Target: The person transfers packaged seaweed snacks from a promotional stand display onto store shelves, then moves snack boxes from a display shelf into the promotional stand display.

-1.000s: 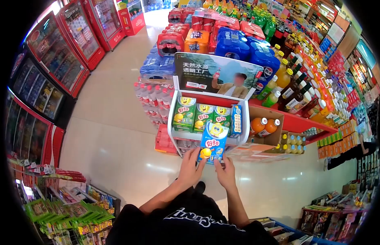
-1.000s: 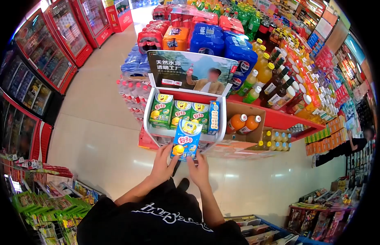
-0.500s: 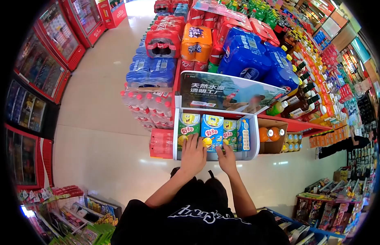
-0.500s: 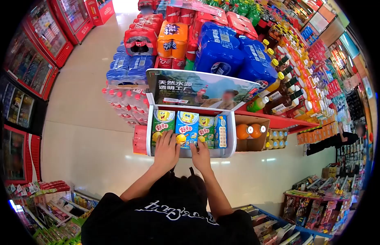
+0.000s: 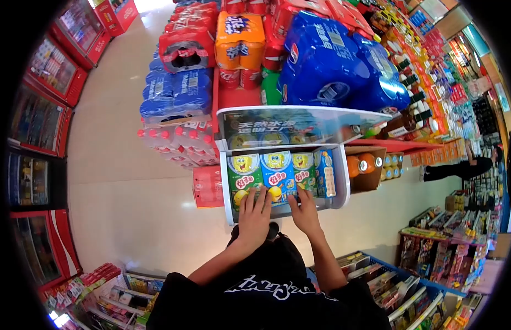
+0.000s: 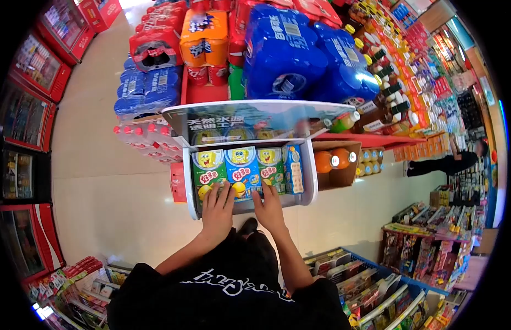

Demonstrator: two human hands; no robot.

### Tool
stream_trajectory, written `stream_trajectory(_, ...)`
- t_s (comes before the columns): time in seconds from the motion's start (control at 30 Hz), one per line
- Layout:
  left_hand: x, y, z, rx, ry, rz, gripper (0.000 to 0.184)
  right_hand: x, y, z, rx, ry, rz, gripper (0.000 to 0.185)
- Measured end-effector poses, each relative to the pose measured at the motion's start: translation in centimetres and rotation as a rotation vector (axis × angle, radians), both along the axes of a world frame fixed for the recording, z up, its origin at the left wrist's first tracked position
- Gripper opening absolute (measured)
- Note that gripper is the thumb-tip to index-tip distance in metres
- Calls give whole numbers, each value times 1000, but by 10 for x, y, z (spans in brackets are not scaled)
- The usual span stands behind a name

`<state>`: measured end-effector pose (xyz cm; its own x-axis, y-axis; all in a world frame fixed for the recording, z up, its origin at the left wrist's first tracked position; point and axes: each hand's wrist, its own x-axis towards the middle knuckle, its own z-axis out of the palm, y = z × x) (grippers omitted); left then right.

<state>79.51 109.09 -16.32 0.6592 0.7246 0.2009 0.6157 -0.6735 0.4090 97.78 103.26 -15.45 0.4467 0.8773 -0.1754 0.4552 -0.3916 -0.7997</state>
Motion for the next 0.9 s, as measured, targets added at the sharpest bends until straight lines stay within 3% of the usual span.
stream_trajectory(0.2,-4,3,-9,36,-98,-8,50,-3,-6,-21,116,-150,-1,50)
stream_trajectory(0.4,-11,6,-11,77,-93,-53,54,-9,-41,2,92,119,-140,58)
stream_trajectory(0.6,-9,6,-21,168,-80,-47,51,-31,-145,2,214,222,-396,59)
stream_trajectory(0.9,-11,2,-30,298,-6,-58,50,-127,-318,0,173,233,-748,62)
